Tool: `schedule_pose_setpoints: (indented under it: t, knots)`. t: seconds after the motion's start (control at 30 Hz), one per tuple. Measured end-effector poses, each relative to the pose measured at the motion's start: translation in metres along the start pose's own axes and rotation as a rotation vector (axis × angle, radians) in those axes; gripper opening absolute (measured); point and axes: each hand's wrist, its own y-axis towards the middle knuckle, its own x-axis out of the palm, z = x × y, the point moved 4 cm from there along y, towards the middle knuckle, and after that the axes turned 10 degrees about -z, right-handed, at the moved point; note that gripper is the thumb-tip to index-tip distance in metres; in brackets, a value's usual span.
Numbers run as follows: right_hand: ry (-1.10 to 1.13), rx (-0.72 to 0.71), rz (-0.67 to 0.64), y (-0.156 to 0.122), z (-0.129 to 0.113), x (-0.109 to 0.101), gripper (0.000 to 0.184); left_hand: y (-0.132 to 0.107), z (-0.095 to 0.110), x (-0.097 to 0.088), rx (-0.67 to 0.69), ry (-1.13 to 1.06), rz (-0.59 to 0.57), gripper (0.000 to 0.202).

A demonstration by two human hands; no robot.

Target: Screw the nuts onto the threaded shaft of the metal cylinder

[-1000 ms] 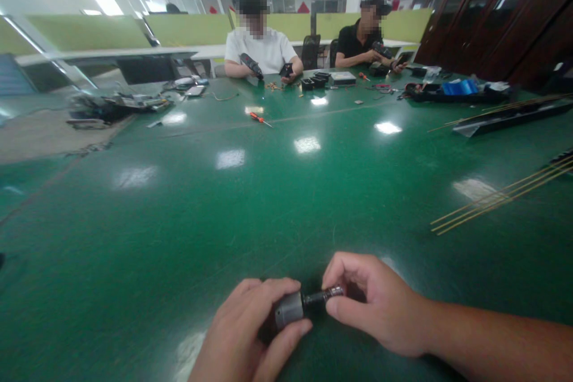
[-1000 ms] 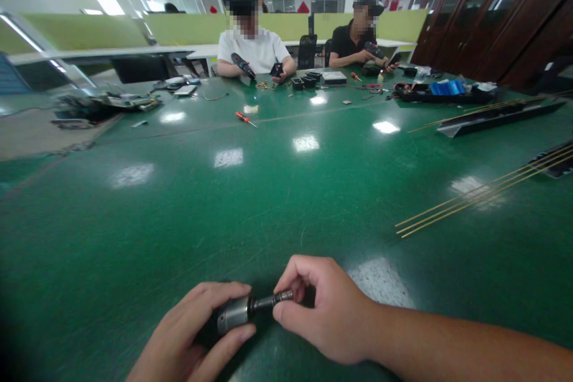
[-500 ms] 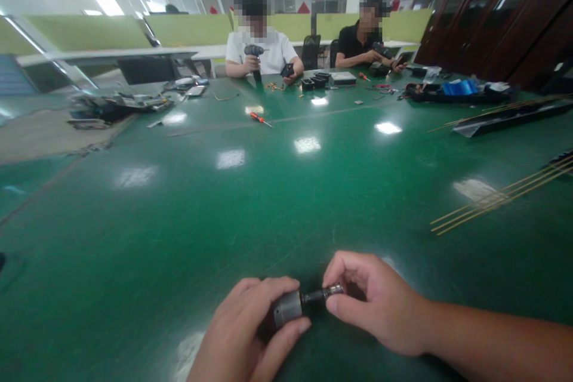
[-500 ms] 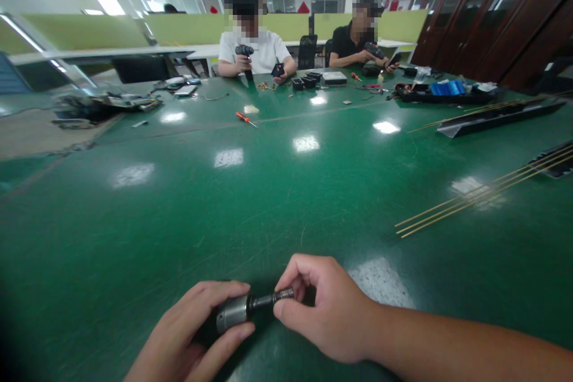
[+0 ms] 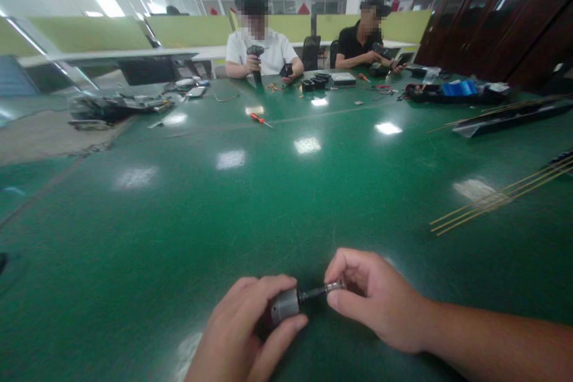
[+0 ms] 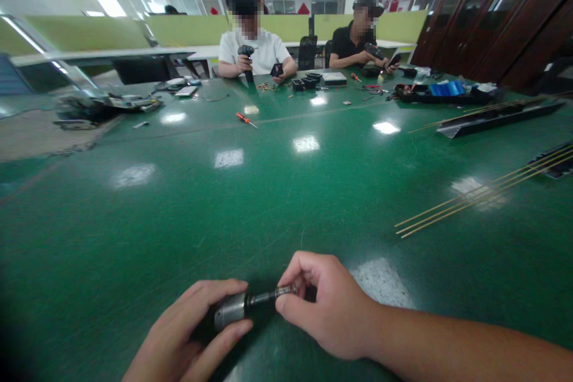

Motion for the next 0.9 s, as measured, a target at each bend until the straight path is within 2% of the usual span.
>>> schedule_pose_setpoints:
  t: [0.2,0.33,0.43,0.57,0.73,0.9]
  knots:
    - [0.079,0.003,0.022,0.001,0.004,-0.003,0.015,0.001,-0.004,-0.001,-0.026,-0.032,0.023,0.030]
    - [0.188,-0.015,0.035,0.005,0.010,-0.008,0.019,0.002,-0.009,-0.004,-0.117,-0.107,0.074,0.025]
    - [0.317,-0.079,0.034,0.009,0.013,-0.011,0.022,0.004,-0.018,-0.011,-0.234,-0.238,0.185,0.023]
    - [0.365,-0.122,0.019,0.013,0.015,-0.011,0.037,0.003,-0.036,-0.019,-0.346,-0.598,0.419,0.027]
    - [0.270,-0.071,0.016,0.013,0.016,-0.009,0.057,-0.002,-0.045,-0.016,-0.392,-0.890,0.493,0.051]
    - [0.219,-0.050,0.012,0.014,0.012,-0.006,0.062,-0.005,-0.036,-0.024,-0.534,-0.969,0.610,0.051]
